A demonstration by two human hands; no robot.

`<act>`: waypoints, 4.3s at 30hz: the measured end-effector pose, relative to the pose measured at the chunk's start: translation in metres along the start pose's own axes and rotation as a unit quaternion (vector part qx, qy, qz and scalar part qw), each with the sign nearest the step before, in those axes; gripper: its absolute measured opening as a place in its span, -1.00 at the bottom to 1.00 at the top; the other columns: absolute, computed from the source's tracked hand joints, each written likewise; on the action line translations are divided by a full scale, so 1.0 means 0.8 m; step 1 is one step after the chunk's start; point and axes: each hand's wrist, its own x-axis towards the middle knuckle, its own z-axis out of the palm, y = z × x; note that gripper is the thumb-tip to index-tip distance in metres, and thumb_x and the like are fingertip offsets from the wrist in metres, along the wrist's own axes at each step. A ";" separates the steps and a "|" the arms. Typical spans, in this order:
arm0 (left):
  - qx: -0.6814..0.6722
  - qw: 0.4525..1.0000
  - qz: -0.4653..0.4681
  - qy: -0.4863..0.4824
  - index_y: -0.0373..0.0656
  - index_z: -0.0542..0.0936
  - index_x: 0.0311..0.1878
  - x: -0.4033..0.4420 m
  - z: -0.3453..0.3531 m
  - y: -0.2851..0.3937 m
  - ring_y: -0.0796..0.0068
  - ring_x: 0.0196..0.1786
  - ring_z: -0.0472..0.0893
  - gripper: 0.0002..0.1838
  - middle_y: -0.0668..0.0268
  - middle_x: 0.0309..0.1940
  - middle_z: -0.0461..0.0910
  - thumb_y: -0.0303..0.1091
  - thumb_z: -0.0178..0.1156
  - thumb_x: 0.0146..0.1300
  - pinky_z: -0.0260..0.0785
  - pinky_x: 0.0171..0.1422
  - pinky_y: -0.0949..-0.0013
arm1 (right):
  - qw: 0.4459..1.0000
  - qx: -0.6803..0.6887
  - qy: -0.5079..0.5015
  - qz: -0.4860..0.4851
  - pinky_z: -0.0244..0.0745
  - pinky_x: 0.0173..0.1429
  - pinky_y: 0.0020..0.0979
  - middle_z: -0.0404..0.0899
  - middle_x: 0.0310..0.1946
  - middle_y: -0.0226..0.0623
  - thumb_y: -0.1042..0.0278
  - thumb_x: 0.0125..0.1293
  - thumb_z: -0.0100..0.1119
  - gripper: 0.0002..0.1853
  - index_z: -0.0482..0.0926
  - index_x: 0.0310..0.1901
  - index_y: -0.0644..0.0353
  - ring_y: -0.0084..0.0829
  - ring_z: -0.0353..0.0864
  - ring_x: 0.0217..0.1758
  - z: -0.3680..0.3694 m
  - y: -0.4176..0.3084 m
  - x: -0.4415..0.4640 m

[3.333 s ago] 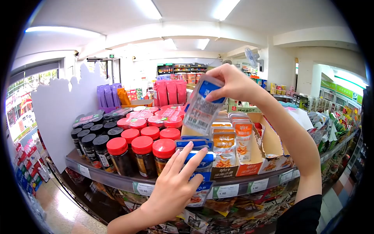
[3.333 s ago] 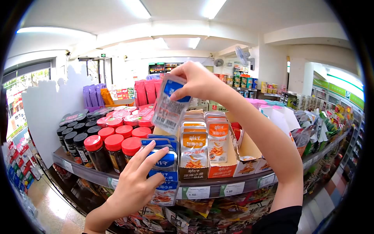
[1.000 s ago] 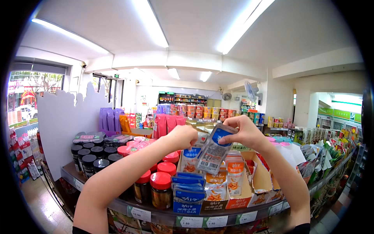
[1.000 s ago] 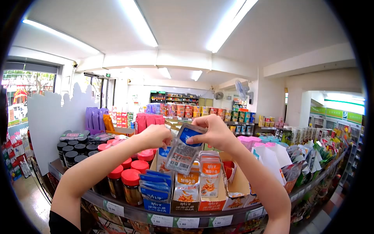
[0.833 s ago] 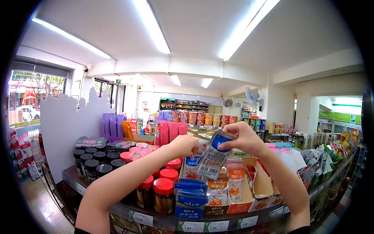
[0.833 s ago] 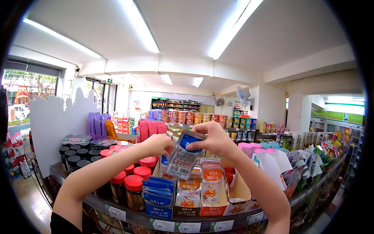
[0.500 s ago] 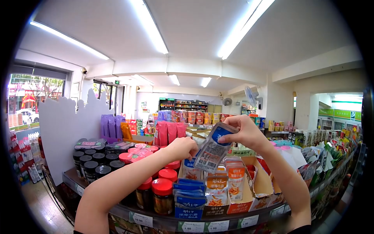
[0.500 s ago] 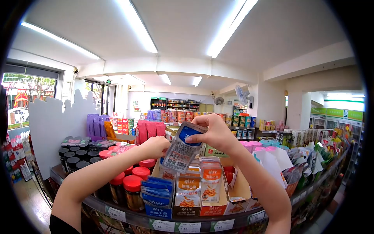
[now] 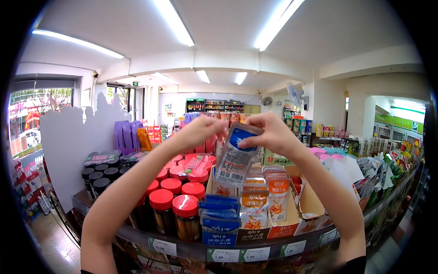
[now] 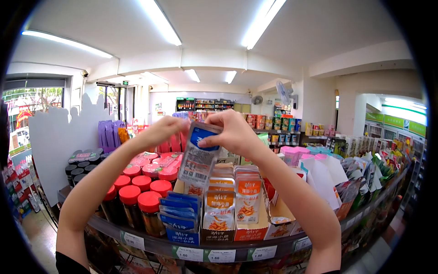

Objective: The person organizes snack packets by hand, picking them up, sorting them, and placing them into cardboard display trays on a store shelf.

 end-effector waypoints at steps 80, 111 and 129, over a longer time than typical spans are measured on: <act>0.331 0.914 0.131 0.192 -0.18 0.65 -0.40 -0.077 -0.022 0.095 0.33 -0.09 0.42 -0.85 0.32 -0.32 0.49 -0.31 0.35 0.05 0.22 0.10 0.27 | 0.969 0.236 0.046 0.050 0.44 0.03 -0.44 0.70 -0.39 -0.28 0.41 0.00 0.45 -0.81 0.74 -0.31 0.24 -0.51 0.62 -0.27 0.022 -0.014 -0.009; 0.192 0.979 0.001 0.070 -0.38 0.63 -0.45 -0.004 0.044 -0.030 0.49 -0.57 0.63 -0.95 0.16 -0.62 0.61 -0.61 0.31 -0.01 0.45 -0.42 0.46 | 0.965 0.161 0.188 0.090 0.25 -0.47 -0.69 0.53 -0.61 -0.55 0.22 0.22 0.34 -0.80 0.65 -0.36 0.17 -0.78 0.40 -0.58 -0.055 -0.001 -0.067; 0.206 0.977 -0.049 0.020 -0.35 0.58 -0.62 -0.028 0.061 -0.032 0.42 -0.54 0.60 -0.86 0.19 -0.67 0.59 -0.54 0.38 -0.20 0.43 -0.36 0.40 | 0.972 0.162 0.133 0.108 0.33 -0.48 -0.70 0.54 -0.60 -0.54 0.22 0.23 0.33 -0.81 0.63 -0.36 0.16 -0.77 0.46 -0.57 -0.041 0.002 -0.072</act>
